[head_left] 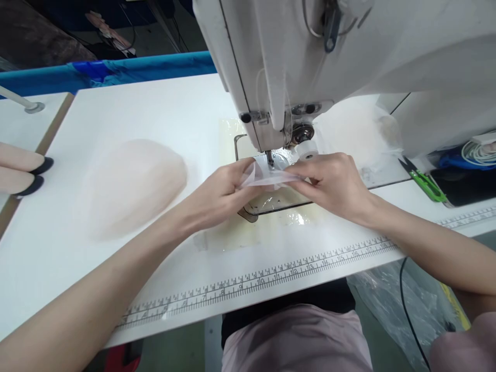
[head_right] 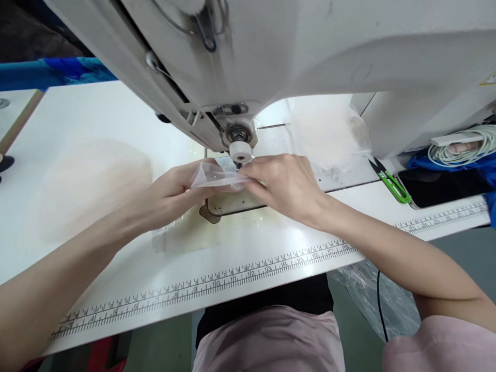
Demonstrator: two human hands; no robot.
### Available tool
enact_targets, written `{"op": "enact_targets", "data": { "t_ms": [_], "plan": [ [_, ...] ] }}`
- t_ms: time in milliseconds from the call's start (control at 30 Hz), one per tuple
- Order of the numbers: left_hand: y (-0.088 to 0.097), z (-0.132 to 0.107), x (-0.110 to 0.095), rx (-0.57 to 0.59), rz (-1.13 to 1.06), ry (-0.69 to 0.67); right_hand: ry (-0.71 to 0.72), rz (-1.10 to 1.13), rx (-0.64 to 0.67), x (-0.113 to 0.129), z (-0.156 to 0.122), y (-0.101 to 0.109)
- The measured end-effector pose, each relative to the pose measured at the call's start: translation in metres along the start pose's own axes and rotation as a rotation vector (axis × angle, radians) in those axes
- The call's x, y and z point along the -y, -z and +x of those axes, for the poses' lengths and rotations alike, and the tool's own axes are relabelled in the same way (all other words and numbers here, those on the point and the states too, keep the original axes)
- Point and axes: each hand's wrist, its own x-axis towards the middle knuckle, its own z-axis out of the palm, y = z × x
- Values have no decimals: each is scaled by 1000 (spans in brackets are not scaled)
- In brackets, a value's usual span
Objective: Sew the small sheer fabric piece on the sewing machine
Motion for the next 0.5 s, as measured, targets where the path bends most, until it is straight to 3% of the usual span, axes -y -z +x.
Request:
{"op": "enact_targets", "data": {
  "t_ms": [100, 200, 267, 500],
  "plan": [
    [-10, -13, -1, 32, 46, -177, 112, -32, 63, 2, -6, 1],
    [-23, -28, -2, -78, 355, -412, 291, -114, 55, 3, -11, -1],
    [-29, -37, -4, -112, 519, -480, 361, -155, 45, 5, -13, -3],
    [-35, -55, -9, -114, 639, -373, 409, -161, 22, 7, -15, -5]
  ]
}}
